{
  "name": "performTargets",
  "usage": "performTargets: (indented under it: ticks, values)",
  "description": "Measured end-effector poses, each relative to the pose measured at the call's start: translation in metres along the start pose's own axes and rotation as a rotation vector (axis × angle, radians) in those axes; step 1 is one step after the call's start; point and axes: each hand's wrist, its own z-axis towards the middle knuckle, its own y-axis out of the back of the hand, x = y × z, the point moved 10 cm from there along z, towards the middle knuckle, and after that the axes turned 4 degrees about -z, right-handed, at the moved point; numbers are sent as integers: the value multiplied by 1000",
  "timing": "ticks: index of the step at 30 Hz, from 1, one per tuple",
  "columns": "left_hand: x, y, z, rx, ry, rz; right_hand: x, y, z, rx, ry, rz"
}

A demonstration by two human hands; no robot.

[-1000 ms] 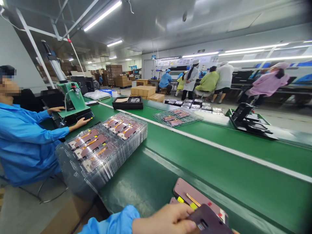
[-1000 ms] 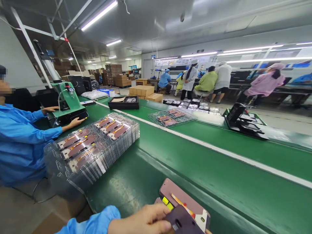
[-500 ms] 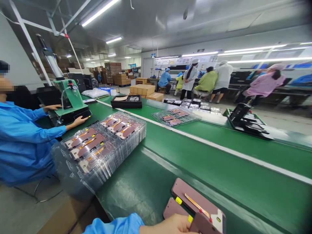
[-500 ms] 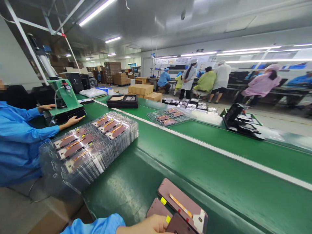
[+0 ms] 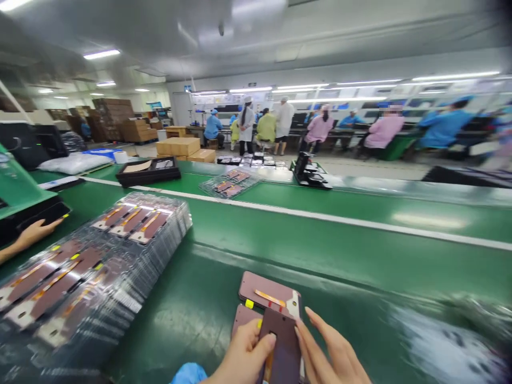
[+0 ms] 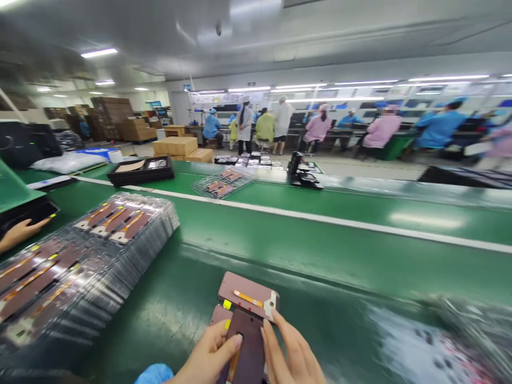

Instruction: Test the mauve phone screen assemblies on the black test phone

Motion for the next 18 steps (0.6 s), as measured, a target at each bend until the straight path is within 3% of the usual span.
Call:
performTargets:
  ticks: [3, 5, 7, 12, 18]
  values:
    - [-14, 1, 1, -17, -6, 39, 22, 4, 7, 6, 112, 84]
    - [-20, 4, 4, -29, -13, 76, 26, 0, 14, 98, 73, 222]
    - [-19, 5, 8, -8, 12, 107, 18, -4, 21, 165, -53, 327]
    - [-4, -13, 8, 162, 110, 166, -20, -17, 28, 171, -377, 436]
    - [-3, -22, 3, 230, 132, 306, -32, -34, 31, 231, -424, 487]
